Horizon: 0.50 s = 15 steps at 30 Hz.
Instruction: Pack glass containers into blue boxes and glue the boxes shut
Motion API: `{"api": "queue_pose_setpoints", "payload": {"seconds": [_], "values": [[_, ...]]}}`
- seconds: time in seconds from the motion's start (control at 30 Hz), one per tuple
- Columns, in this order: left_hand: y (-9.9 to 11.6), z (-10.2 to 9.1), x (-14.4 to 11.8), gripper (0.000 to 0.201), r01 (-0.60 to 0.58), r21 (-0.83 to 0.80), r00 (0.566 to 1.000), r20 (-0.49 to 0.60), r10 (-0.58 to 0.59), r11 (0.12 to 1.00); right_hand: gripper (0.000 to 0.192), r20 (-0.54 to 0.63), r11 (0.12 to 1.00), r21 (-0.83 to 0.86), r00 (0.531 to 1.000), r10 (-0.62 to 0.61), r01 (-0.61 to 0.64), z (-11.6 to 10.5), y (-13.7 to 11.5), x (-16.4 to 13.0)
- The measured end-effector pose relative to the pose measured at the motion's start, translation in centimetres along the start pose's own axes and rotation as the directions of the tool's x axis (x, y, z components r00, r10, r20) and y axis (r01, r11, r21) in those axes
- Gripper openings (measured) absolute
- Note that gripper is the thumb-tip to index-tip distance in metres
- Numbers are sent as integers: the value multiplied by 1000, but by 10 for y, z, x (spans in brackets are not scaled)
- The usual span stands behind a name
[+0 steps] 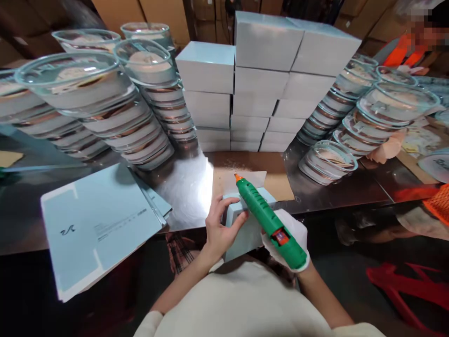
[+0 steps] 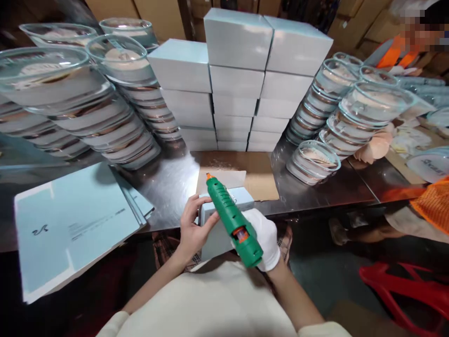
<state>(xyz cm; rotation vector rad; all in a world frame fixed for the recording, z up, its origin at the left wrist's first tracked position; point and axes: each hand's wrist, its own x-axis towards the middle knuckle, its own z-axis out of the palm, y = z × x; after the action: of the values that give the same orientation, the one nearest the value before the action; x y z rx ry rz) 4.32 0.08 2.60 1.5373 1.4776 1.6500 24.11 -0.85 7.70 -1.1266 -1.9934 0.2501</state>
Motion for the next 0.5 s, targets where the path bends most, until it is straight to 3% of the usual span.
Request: {"api": "queue_pose_setpoints", "payload": {"seconds": [0.13, 0.27, 0.37, 0.43, 0.5], "values": [[1, 0, 0, 22, -54, -4, 999, 7, 54, 999, 8, 19, 989, -93, 994, -110, 111, 8, 2, 10], [1, -2, -1, 23, -17, 1, 1000, 9, 17, 1000, 11, 16, 992, -105, 997, -71, 72, 9, 17, 4], [-2, -6, -1, 26, 54, 7, 999, -4, -54, 999, 15, -1, 985, 19, 985, 174, -173, 0, 38, -6], [-4, -9, -1, 27, 88, 2, 996, -1, -88, 996, 23, -10, 910, 150, 920, 392, -386, -6, 56, -8], [-6, -12, -1, 28, 105, -12, 994, -1, -105, 994, 31, 3, 818, 245, 844, 536, -520, -7, 75, -2]]}}
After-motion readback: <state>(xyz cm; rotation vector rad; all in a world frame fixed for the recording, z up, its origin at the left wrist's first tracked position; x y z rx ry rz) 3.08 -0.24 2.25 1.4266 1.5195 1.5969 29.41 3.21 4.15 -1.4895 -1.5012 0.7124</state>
